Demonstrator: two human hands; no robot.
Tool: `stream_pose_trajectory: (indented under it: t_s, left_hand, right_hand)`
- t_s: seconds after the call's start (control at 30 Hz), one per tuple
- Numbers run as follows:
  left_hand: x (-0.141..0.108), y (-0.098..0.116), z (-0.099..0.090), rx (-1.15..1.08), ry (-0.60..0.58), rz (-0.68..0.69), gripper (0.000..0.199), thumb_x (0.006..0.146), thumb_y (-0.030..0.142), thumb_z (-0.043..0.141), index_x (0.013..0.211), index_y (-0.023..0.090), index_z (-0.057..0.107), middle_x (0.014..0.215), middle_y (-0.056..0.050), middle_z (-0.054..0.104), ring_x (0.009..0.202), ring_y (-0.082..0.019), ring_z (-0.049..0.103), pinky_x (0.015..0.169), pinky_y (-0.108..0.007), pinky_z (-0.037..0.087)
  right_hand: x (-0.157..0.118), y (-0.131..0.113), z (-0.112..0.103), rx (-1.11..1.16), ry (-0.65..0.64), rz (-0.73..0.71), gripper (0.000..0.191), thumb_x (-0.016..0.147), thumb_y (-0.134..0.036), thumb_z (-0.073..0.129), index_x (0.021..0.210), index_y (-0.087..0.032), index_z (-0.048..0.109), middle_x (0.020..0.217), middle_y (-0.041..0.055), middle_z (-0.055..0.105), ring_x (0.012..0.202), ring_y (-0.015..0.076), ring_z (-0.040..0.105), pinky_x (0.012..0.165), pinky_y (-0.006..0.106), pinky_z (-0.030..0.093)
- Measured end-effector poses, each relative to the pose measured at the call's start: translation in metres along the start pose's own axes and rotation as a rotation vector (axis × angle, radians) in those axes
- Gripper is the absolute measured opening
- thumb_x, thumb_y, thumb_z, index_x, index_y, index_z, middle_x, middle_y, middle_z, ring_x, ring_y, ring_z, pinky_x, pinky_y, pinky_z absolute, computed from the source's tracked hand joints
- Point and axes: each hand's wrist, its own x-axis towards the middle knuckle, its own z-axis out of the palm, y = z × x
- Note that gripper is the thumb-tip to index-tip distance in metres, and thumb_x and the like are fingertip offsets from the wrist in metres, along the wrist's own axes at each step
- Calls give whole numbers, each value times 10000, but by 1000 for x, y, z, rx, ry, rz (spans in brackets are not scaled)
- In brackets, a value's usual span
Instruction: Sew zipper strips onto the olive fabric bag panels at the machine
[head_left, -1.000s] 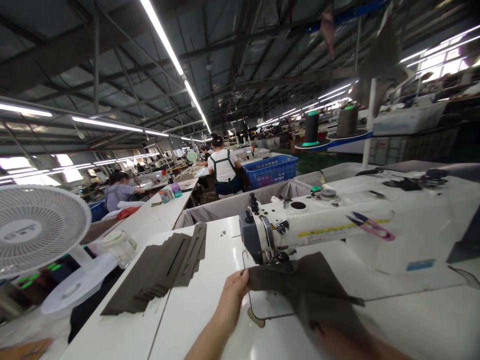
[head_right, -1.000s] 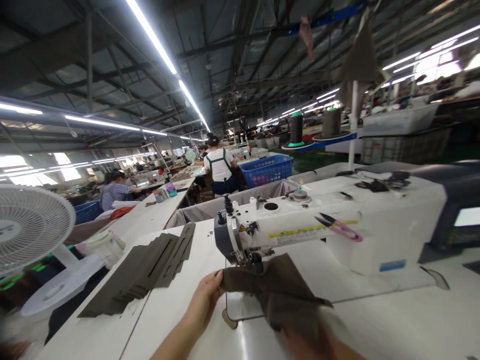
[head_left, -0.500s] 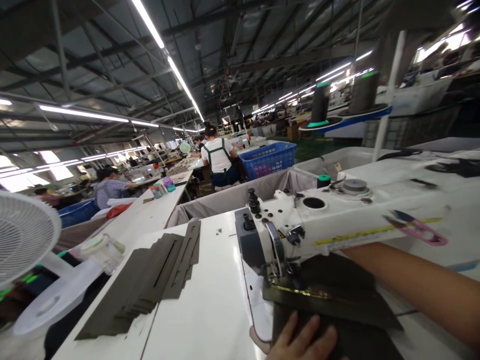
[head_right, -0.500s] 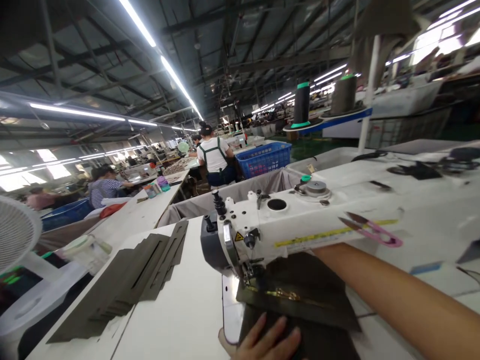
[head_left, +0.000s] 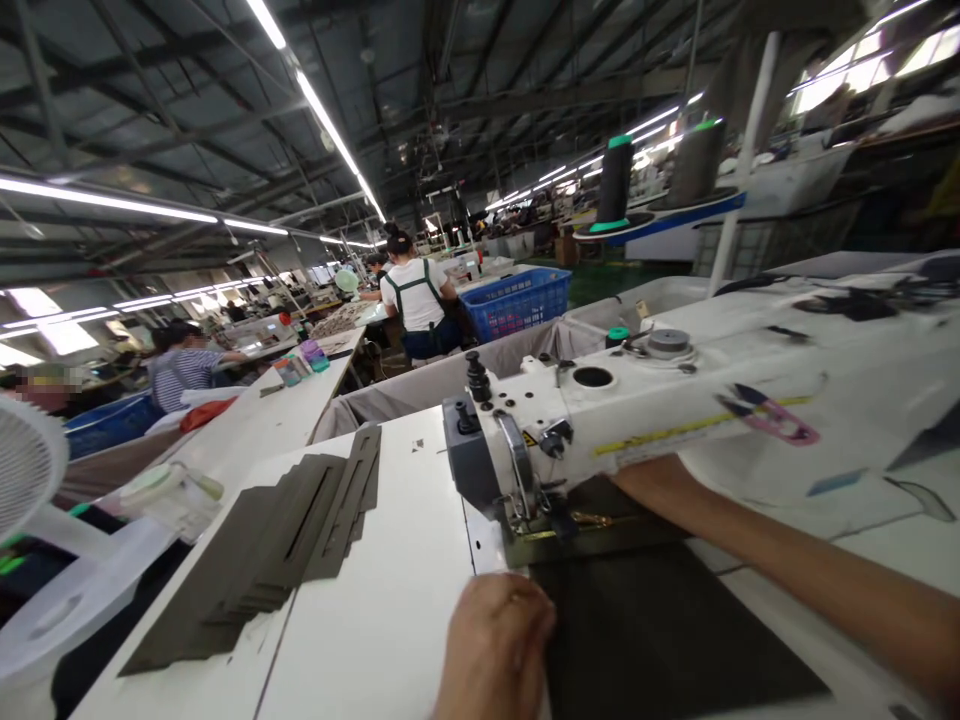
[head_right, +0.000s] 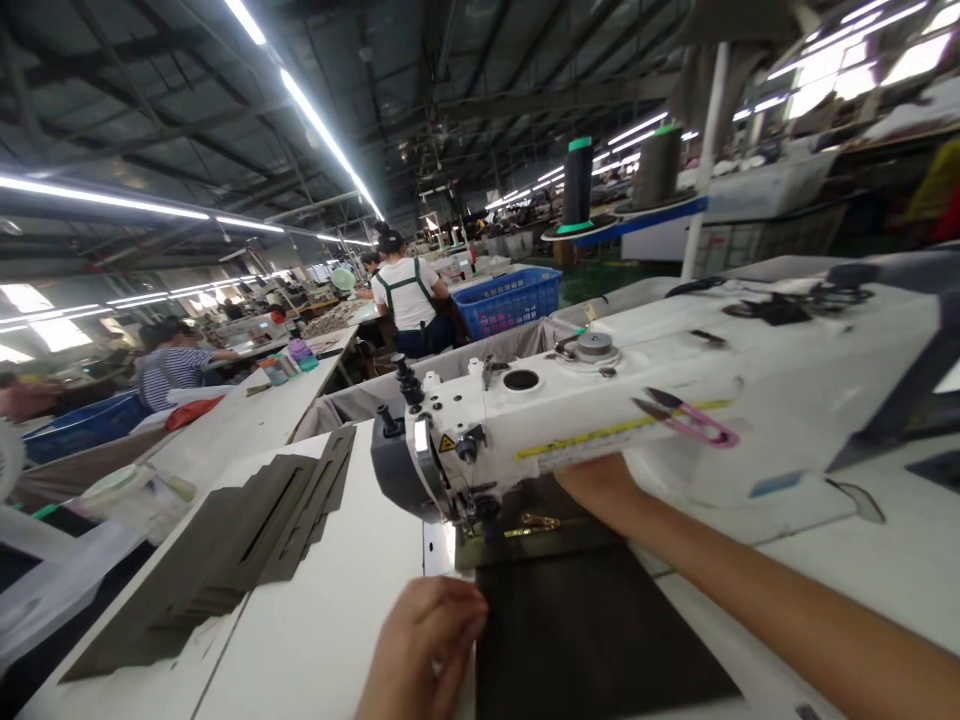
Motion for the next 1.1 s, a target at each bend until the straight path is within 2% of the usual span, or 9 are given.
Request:
stream_pose_trajectory:
  t_s: [0.03, 0.1, 0.17, 0.23, 0.33, 0.57, 0.73, 0.9, 1.1]
  left_hand:
    - [2, -8, -9, 81, 43, -40, 184, 865, 162, 461, 924, 200, 631, 945, -83, 674, 850, -206, 650, 739, -352, 563]
    - [6, -25, -12, 211, 34, -23, 202, 843, 153, 496, 1001, 172, 621, 1038, -118, 662, 937, -257, 637, 825, -468, 530]
    - [8, -36, -2, 251, 10, 38, 184, 834, 125, 505, 962, 159, 633, 1027, -118, 673, 970, -260, 632, 895, -507, 485]
    - [9, -42, 11, 263, 30, 64, 175, 846, 106, 486, 882, 165, 647, 991, -107, 687, 963, -239, 640, 913, -482, 482]
    - [7, -42, 21, 280, 65, 73, 207, 871, 113, 454, 866, 173, 652, 992, -102, 688, 960, -220, 644, 901, -440, 502]
    - [9, -42, 15, 338, 62, 159, 244, 892, 115, 397, 900, 161, 636, 986, -100, 690, 924, -222, 657, 862, -456, 525]
    - [11, -45, 13, 422, 20, 230, 273, 905, 141, 370, 923, 158, 642, 1018, -116, 678, 946, -243, 648, 815, -450, 550]
    - [13, -46, 11, 435, 31, 269, 257, 894, 150, 392, 942, 155, 644, 1015, -108, 680, 941, -253, 648, 812, -454, 548]
    - [16, -45, 13, 393, 45, 249, 246, 896, 137, 399, 898, 161, 644, 966, -93, 695, 899, -226, 662, 825, -419, 545]
  right_hand:
    - [-10, -5, -1, 12, -47, -33, 130, 878, -271, 543, 899, -164, 613, 890, 19, 620, 775, 143, 593, 724, 323, 500]
    - [-29, -20, 4, 40, -131, -155, 91, 857, -187, 552, 819, -182, 634, 805, 3, 638, 749, 138, 599, 726, 288, 499]
    - [-44, -37, 17, 34, -156, -294, 147, 833, -119, 548, 925, -178, 645, 923, 41, 662, 875, 178, 601, 828, 327, 479]
    - [-49, -50, 31, -14, -149, -350, 219, 817, -76, 532, 1000, -137, 634, 1041, 91, 651, 982, 227, 573, 931, 409, 418]
    - [-43, -57, 42, -36, -180, -365, 225, 818, -44, 504, 973, -128, 644, 1046, 83, 655, 1005, 220, 556, 957, 388, 384]
    - [-32, -61, 27, -137, -255, -331, 159, 838, -109, 505, 918, -145, 637, 941, 69, 655, 869, 210, 535, 783, 332, 401]
    - [-34, -62, 33, -185, -274, -309, 192, 841, -78, 459, 914, -138, 626, 931, 72, 645, 895, 223, 511, 801, 355, 365]
    - [-34, -59, 33, -209, -284, -331, 194, 836, -113, 473, 969, -132, 613, 1000, 77, 628, 942, 229, 494, 858, 367, 349]
    - [-34, -59, 35, -184, -254, -321, 228, 812, -59, 461, 945, -121, 635, 959, 97, 638, 926, 229, 517, 855, 373, 365]
